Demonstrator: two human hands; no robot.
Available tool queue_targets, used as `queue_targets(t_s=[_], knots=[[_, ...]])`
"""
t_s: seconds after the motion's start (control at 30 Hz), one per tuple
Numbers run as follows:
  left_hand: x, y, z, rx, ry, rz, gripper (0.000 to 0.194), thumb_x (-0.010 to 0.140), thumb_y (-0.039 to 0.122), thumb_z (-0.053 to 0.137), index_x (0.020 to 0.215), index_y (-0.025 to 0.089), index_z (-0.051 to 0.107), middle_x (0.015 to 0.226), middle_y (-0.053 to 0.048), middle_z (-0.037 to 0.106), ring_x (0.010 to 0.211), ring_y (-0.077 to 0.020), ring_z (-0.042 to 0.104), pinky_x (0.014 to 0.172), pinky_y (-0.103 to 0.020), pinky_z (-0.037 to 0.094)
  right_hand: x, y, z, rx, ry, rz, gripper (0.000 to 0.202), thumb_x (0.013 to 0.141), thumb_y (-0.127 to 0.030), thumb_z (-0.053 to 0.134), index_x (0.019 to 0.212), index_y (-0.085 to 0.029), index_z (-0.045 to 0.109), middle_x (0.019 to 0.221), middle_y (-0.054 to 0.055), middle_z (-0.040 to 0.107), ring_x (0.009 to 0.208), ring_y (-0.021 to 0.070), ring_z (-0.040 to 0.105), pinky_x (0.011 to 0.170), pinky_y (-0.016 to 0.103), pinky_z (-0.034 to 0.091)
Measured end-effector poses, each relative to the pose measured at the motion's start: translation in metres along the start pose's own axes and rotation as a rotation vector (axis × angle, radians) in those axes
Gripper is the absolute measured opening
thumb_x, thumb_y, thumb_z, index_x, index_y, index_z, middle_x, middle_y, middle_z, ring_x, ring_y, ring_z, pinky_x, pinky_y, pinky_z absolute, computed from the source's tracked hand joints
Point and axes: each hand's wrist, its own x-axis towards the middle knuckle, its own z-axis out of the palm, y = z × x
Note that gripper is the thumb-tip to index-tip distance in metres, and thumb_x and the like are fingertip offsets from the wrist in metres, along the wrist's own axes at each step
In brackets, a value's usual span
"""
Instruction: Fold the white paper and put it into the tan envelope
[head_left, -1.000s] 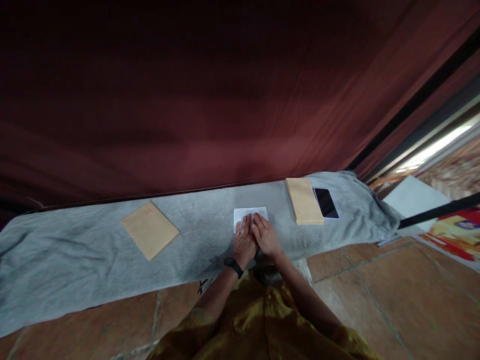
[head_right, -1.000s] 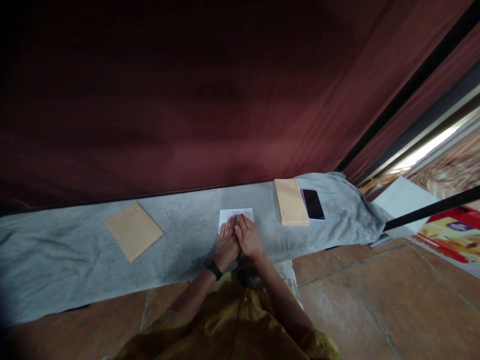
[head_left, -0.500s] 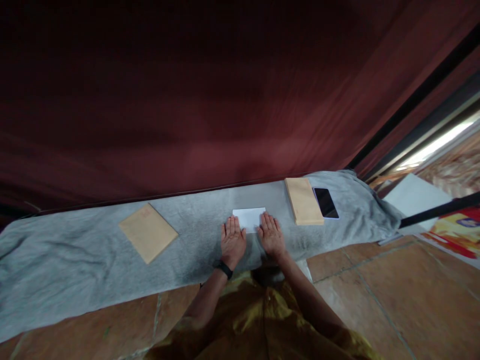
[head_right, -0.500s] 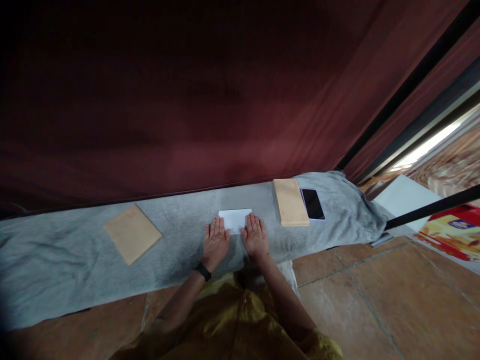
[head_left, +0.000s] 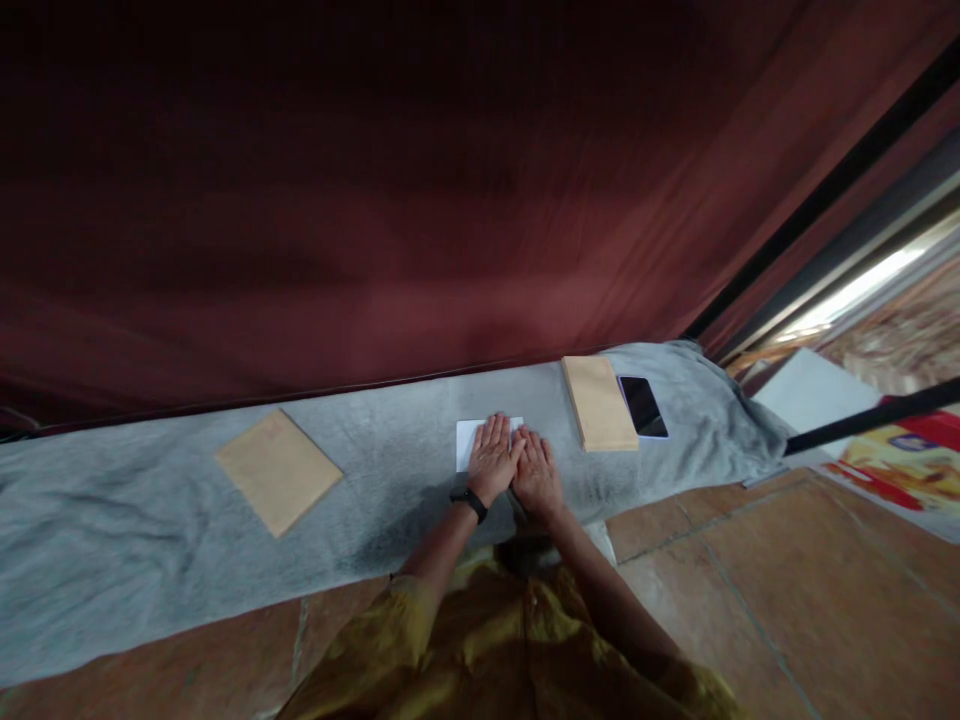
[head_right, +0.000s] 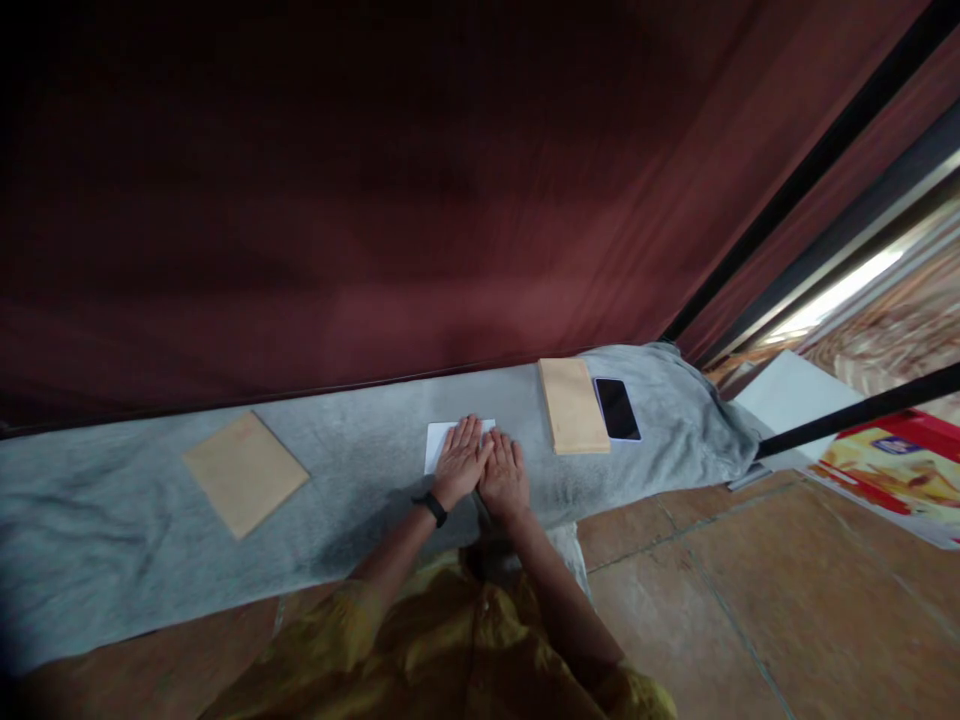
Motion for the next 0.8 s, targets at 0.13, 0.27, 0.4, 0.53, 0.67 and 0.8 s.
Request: queue_targets(t_s=[0.13, 0.27, 0.4, 0.53, 0.67, 0.8], knots=[[-0.003, -0.014, -0.001, 0.024, 0.044, -0.037, 0.065, 0.104, 0.046, 0.022, 0.155, 0.009, 0.033, 0.164, -0.013, 0.03, 0.154, -0.0228, 0.023, 0.127, -0.043, 0.018, 0.0, 0.0, 0.003, 0.002, 0.058, 0.008, 0.052, 0.104, -0.027, 0.036, 0.152, -0.008, 0.041, 0.154, 0.019, 0.046, 0.145, 0.0291, 0.039, 0.119, 0.051, 0.028], [-0.011, -0.028, -0.001, 0.038, 0.105, -0.083, 0.063, 0.103, 0.042, 0.024, 0.155, 0.007, 0.032, 0.162, -0.015, 0.032, 0.153, -0.0244, 0.023, 0.126, -0.046, 0.02, 0.0, 0.002, 0.003, 0.005, 0.078, 0.002, 0.055, 0.105, -0.034, 0.037, 0.153, -0.008, 0.039, 0.154, 0.019, 0.046, 0.145, 0.0286, 0.039, 0.119, 0.05, 0.028], [-0.022, -0.04, -0.003, 0.062, 0.166, -0.115, 0.064, 0.102, 0.041, 0.028, 0.155, 0.005, 0.032, 0.161, -0.018, 0.034, 0.153, -0.0265, 0.025, 0.125, -0.048, 0.023, 0.001, 0.001, -0.001, 0.018, 0.053, 0.021, 0.055, 0.105, -0.036, 0.037, 0.152, -0.007, 0.04, 0.153, 0.018, 0.047, 0.144, 0.029, 0.04, 0.119, 0.049, 0.028], [-0.027, -0.043, -0.009, 0.088, 0.156, -0.115, 0.064, 0.102, 0.042, 0.032, 0.154, 0.003, 0.035, 0.161, -0.019, 0.033, 0.152, -0.0282, 0.027, 0.124, -0.047, 0.025, 0.012, -0.003, -0.005, 0.028, -0.034, 0.09, 0.052, 0.105, -0.036, 0.035, 0.148, -0.008, 0.047, 0.151, 0.018, 0.05, 0.143, 0.031, 0.041, 0.12, 0.053, 0.024], [-0.028, -0.041, -0.013, 0.096, 0.145, -0.098, 0.058, 0.101, 0.038, 0.038, 0.154, 0.014, 0.039, 0.163, -0.016, 0.03, 0.152, -0.0292, 0.027, 0.123, -0.051, 0.026, 0.031, -0.01, -0.002, 0.039, -0.09, 0.114, 0.051, 0.105, -0.035, 0.034, 0.146, -0.01, 0.051, 0.151, 0.018, 0.05, 0.141, 0.0314, 0.043, 0.119, 0.053, 0.024], [-0.029, -0.04, -0.014, 0.097, 0.147, -0.095, 0.055, 0.101, 0.039, 0.04, 0.152, 0.02, 0.043, 0.164, -0.014, 0.028, 0.152, -0.0298, 0.026, 0.123, -0.052, 0.025, 0.04, -0.012, 0.005, 0.025, -0.086, 0.07, 0.052, 0.105, -0.034, 0.033, 0.15, -0.01, 0.045, 0.156, 0.019, 0.042, 0.145, 0.0302, 0.039, 0.118, 0.05, 0.026]])
